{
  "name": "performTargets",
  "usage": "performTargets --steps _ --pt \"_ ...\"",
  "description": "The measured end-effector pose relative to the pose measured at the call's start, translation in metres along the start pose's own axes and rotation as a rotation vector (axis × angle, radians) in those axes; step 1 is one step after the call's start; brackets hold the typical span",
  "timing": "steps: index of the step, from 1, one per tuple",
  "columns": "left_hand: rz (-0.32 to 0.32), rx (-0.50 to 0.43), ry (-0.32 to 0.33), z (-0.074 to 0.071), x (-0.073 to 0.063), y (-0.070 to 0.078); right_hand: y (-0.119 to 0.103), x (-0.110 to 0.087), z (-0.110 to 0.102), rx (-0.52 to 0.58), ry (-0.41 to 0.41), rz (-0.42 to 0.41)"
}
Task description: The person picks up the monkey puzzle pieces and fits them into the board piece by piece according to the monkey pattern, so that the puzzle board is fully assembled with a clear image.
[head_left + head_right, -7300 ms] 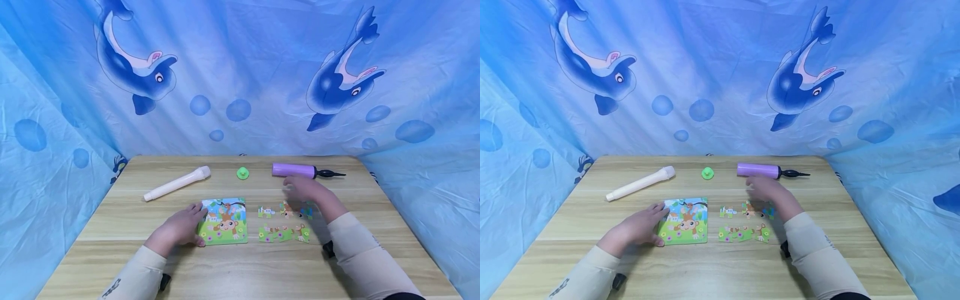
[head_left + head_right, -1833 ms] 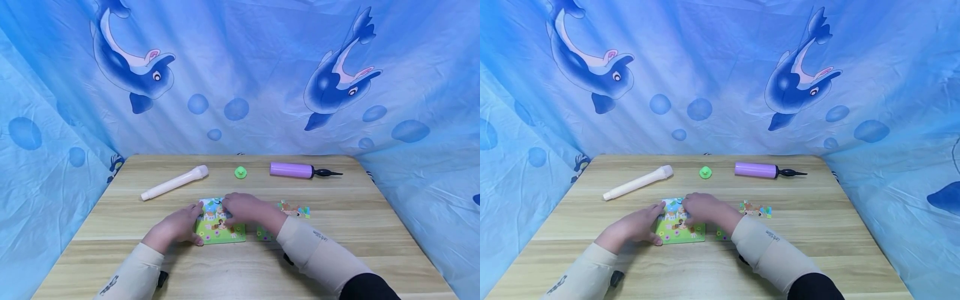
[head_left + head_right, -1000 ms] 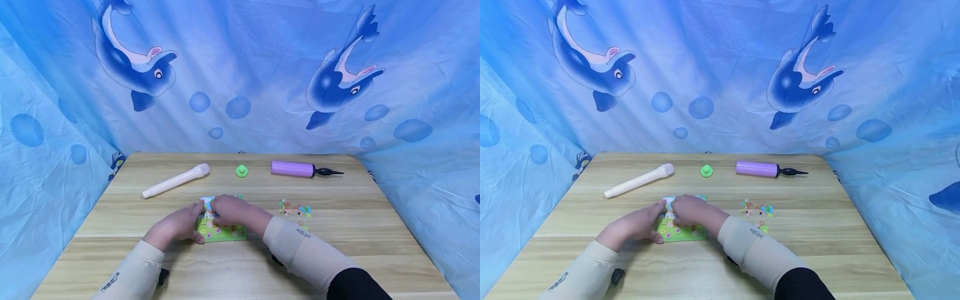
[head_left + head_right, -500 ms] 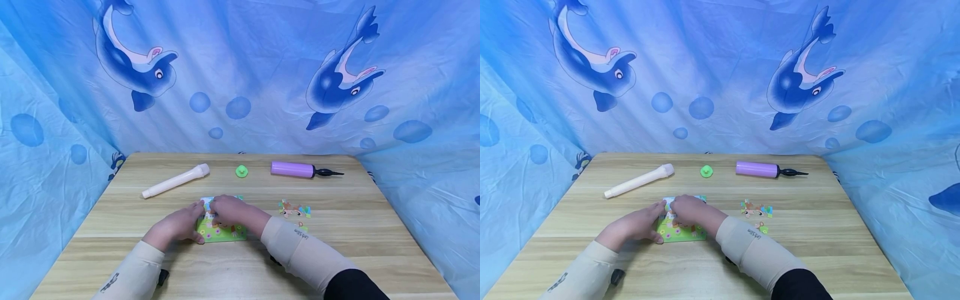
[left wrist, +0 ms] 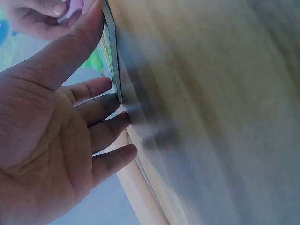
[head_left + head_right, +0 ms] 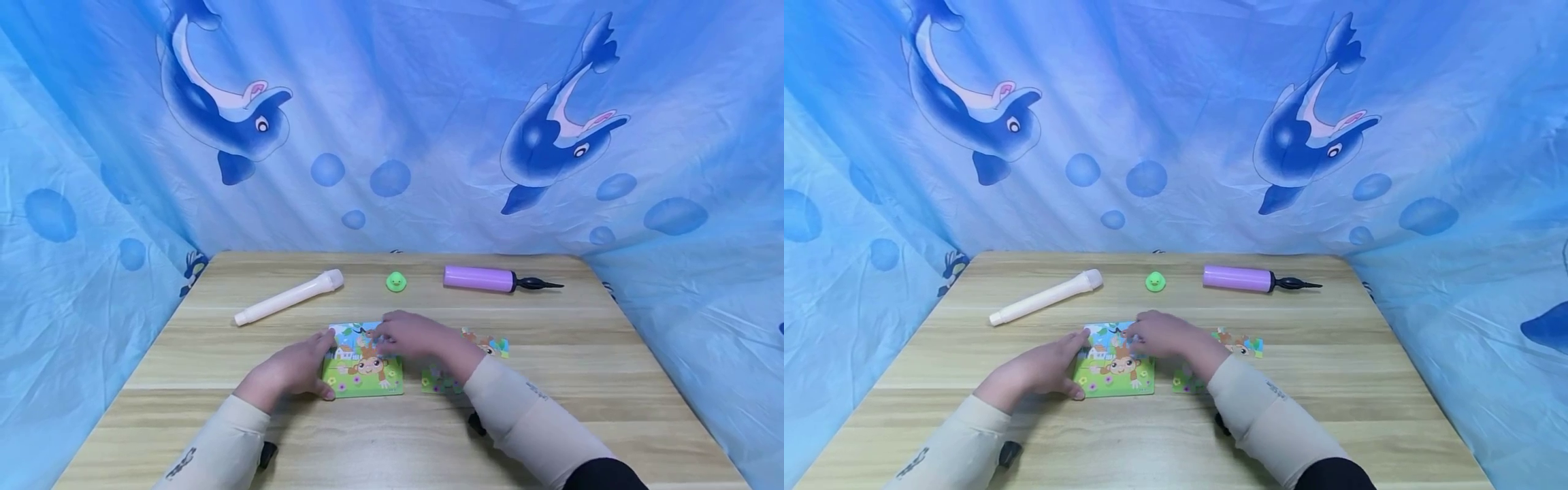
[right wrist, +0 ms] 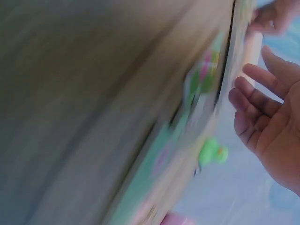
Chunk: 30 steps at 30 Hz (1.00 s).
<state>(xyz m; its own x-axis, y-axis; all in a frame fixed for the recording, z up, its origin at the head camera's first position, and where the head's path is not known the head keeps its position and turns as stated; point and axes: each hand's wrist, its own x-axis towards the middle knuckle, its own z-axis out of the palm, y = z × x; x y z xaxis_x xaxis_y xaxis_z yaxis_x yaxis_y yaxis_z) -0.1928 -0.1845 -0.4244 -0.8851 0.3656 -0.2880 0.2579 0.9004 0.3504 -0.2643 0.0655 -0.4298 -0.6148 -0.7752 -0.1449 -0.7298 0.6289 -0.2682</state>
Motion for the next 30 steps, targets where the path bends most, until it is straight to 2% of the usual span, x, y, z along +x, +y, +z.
performTargets --steps 3,8,11,14,19,30 --pt "-0.009 -0.009 0.000 0.000 0.001 0.001 0.020 -0.021 -0.007 0.053 0.050 0.072" --pt "-0.006 0.001 -0.009 0.000 0.001 0.001 0.051 -0.055 -0.018 0.161 0.110 0.263" --pt "-0.001 0.011 -0.020 0.000 0.001 0.002 0.067 -0.073 -0.020 0.166 0.097 0.349" --pt "0.000 0.014 -0.034 -0.001 0.002 0.003 0.080 -0.087 -0.018 0.146 0.040 0.403" --pt "-0.007 0.016 -0.045 -0.002 0.002 0.003 0.089 -0.100 -0.011 0.143 -0.050 0.441" --pt "-0.006 -0.002 -0.052 -0.001 0.002 0.002 0.082 -0.100 -0.008 0.070 -0.059 0.423"
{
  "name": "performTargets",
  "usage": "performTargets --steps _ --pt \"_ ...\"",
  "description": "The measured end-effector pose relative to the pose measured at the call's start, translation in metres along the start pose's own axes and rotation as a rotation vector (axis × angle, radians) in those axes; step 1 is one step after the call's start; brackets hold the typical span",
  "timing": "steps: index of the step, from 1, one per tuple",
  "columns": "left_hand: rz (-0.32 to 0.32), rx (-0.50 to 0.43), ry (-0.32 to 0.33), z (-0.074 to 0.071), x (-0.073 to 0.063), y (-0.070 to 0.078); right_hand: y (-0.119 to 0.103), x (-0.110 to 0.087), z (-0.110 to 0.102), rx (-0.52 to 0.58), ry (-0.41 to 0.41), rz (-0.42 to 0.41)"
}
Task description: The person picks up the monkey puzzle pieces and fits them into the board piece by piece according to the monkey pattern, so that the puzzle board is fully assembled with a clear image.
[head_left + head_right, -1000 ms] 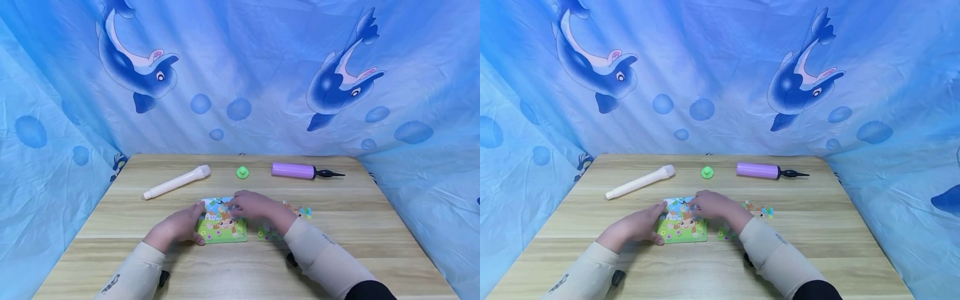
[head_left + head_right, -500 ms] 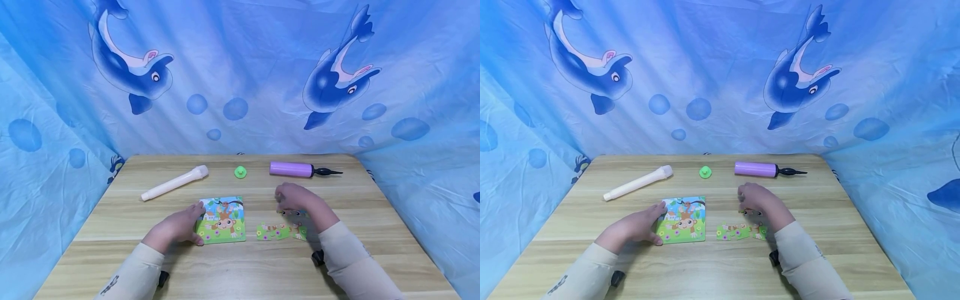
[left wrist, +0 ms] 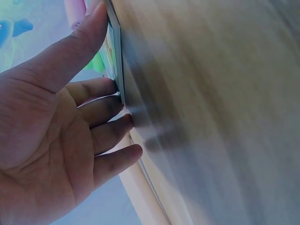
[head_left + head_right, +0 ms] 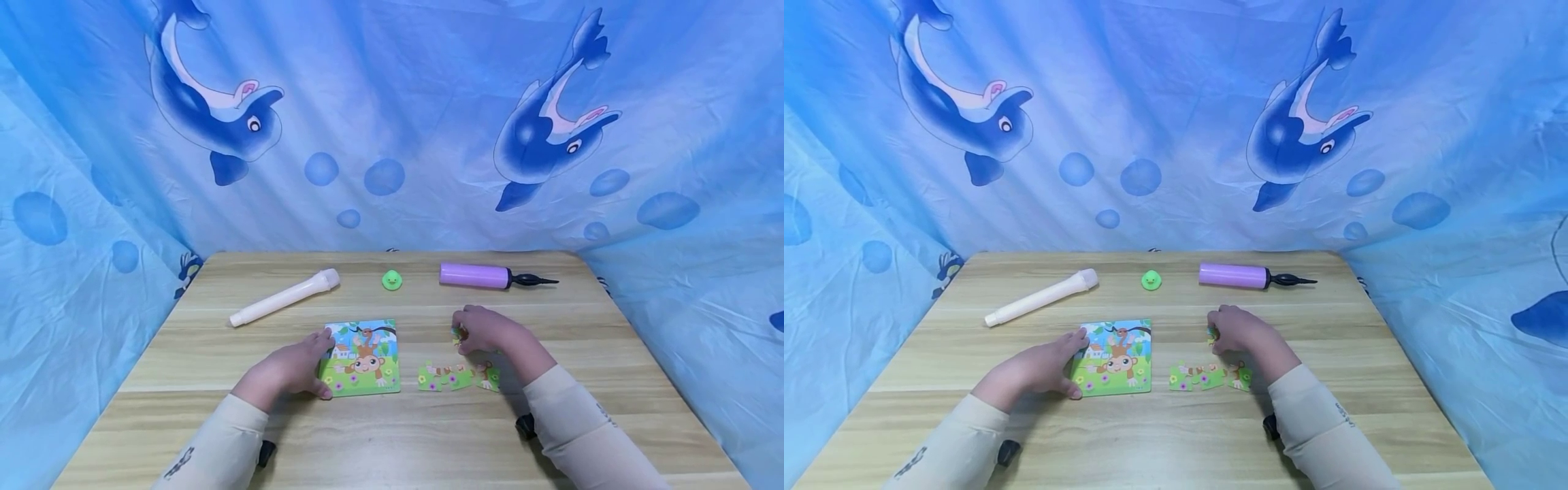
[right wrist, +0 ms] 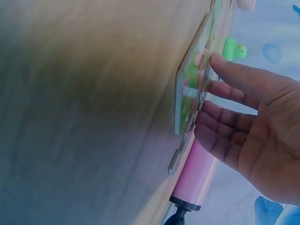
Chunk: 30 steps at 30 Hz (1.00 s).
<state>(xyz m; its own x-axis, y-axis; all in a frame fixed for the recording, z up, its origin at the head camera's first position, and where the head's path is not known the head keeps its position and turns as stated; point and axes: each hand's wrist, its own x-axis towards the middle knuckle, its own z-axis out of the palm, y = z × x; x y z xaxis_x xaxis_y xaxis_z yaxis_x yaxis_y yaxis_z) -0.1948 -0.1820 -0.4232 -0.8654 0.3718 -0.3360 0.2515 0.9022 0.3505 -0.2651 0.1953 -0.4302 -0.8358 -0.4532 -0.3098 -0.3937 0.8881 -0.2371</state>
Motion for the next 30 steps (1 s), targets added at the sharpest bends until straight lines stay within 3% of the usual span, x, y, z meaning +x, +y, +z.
performTargets --steps 18,25,30 --pt "-0.006 0.005 -0.013 0.000 0.000 0.002 -0.012 0.004 -0.004 0.026 0.015 -0.010" --pt "0.003 -0.004 -0.015 -0.001 -0.001 0.002 -0.038 0.013 -0.003 -0.019 0.097 -0.099" --pt "0.010 0.006 -0.010 -0.002 -0.002 0.003 -0.067 0.021 -0.005 -0.035 0.103 -0.170"
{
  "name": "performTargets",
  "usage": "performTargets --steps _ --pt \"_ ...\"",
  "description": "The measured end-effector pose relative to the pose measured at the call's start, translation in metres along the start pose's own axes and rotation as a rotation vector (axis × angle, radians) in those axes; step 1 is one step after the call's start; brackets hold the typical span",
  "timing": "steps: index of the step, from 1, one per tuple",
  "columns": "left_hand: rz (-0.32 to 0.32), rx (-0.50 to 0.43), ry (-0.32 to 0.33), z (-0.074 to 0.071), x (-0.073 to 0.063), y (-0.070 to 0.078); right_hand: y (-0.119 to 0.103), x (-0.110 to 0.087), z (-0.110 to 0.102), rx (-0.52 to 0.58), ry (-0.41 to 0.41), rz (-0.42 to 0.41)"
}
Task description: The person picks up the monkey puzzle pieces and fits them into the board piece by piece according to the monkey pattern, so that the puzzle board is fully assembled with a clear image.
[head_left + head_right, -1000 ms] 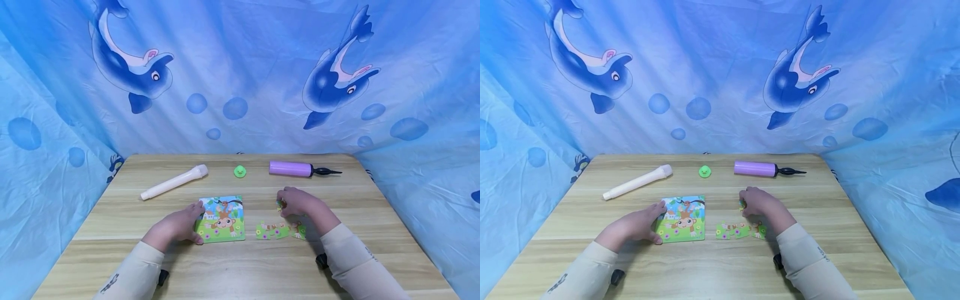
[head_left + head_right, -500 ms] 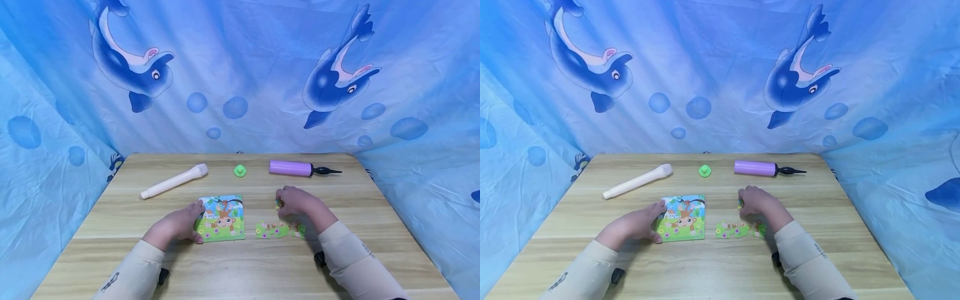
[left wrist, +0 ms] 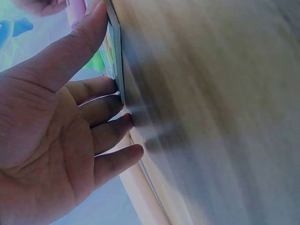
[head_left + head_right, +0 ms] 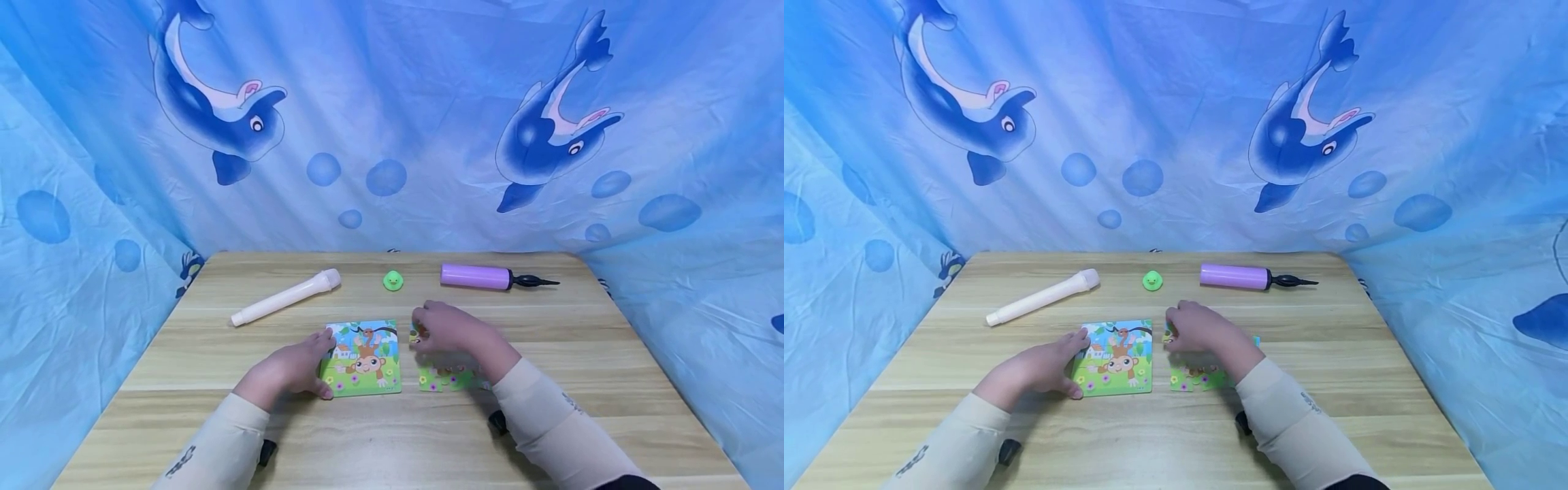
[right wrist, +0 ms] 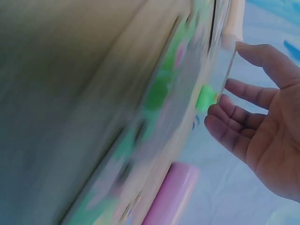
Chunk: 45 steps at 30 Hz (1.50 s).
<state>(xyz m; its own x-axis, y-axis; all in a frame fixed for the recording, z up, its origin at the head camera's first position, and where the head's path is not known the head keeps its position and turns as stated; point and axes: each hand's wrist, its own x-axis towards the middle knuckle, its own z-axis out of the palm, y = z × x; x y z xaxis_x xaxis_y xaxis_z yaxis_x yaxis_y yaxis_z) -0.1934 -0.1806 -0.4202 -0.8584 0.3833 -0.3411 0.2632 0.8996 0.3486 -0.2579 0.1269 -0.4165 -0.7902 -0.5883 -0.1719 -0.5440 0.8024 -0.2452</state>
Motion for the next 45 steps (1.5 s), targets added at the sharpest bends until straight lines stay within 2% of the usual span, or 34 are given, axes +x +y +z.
performTargets --steps 11,16,22,30,38,45 --pt "-0.001 0.005 0.002 0.001 0.000 -0.002 -0.062 0.030 0.009 -0.107 -0.021 -0.159" --pt "0.015 0.007 0.002 -0.001 0.000 -0.002 -0.080 0.041 0.016 -0.144 -0.046 -0.177" --pt "0.016 -0.002 -0.002 -0.001 0.000 -0.001 -0.087 0.049 0.028 -0.211 -0.053 -0.179" --pt "0.020 0.026 0.003 0.001 0.003 -0.003 -0.091 0.055 0.034 -0.232 -0.036 -0.215" --pt "0.028 0.011 0.004 0.001 0.002 -0.005 -0.094 0.061 0.038 -0.213 -0.046 -0.178" --pt "0.024 0.021 0.002 0.002 0.003 -0.006 -0.090 0.057 0.034 -0.153 -0.079 -0.178"
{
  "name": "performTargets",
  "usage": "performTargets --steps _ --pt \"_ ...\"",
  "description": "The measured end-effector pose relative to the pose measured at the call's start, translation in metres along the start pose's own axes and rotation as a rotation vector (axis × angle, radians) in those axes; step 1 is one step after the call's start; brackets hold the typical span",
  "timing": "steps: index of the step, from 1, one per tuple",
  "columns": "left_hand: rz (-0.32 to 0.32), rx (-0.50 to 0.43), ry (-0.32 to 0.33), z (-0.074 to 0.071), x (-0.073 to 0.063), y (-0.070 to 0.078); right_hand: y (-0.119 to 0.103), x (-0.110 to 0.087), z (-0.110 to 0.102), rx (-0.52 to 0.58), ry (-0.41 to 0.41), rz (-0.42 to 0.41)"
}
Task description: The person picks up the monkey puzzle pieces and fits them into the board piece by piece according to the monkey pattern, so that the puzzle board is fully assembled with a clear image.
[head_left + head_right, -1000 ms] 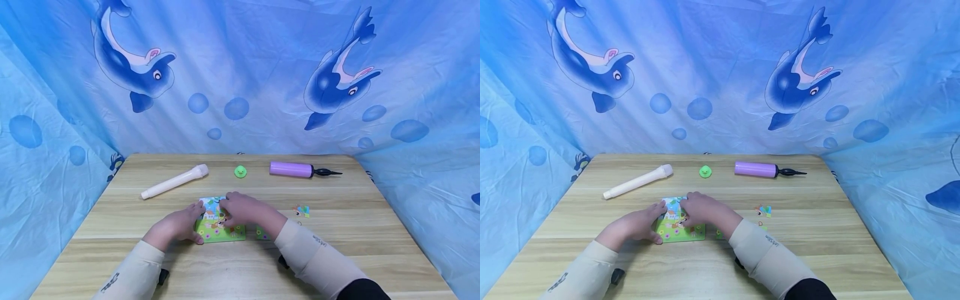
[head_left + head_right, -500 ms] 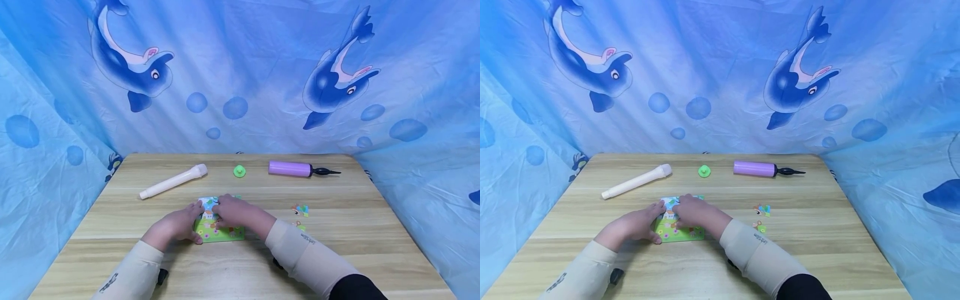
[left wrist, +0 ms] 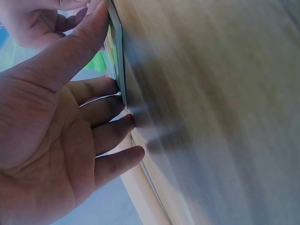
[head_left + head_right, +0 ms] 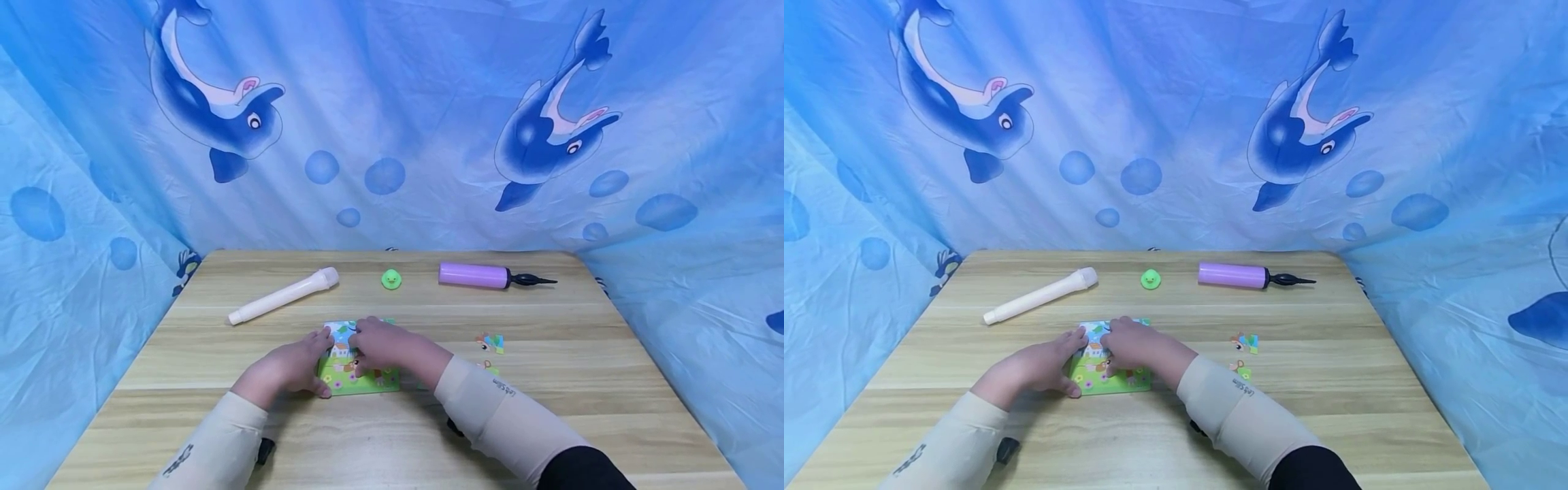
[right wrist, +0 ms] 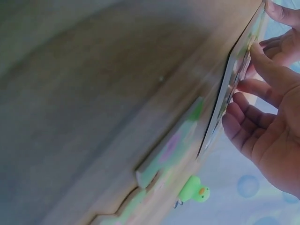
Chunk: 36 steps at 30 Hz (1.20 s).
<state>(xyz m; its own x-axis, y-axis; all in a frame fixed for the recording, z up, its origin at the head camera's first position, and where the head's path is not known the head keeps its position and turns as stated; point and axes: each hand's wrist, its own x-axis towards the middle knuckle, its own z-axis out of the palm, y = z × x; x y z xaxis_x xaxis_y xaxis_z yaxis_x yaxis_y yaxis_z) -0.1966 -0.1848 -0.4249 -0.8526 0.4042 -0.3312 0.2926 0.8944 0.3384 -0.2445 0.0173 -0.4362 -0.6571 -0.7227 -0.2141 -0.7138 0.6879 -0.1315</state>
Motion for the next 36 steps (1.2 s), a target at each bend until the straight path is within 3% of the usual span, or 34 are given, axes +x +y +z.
performTargets --steps 7,16,22,28,32,36 --pt "-0.007 -0.015 -0.002 -0.001 0.001 0.001 0.007 -0.006 0.000 -0.009 0.004 -0.035" --pt "-0.025 -0.029 -0.011 -0.002 -0.001 0.006 0.035 -0.039 -0.008 0.189 0.064 0.001" --pt "-0.040 -0.020 -0.011 -0.001 -0.001 0.005 0.068 -0.068 -0.011 0.243 0.137 0.089" --pt "-0.037 -0.019 -0.005 0.000 -0.001 0.002 0.109 -0.098 -0.012 0.230 0.185 0.166" --pt "-0.035 -0.021 -0.005 0.000 -0.001 0.002 0.135 -0.119 -0.011 0.256 0.155 0.285" --pt "-0.037 -0.027 -0.007 0.000 -0.001 0.004 0.152 -0.137 -0.005 0.255 0.047 0.419"
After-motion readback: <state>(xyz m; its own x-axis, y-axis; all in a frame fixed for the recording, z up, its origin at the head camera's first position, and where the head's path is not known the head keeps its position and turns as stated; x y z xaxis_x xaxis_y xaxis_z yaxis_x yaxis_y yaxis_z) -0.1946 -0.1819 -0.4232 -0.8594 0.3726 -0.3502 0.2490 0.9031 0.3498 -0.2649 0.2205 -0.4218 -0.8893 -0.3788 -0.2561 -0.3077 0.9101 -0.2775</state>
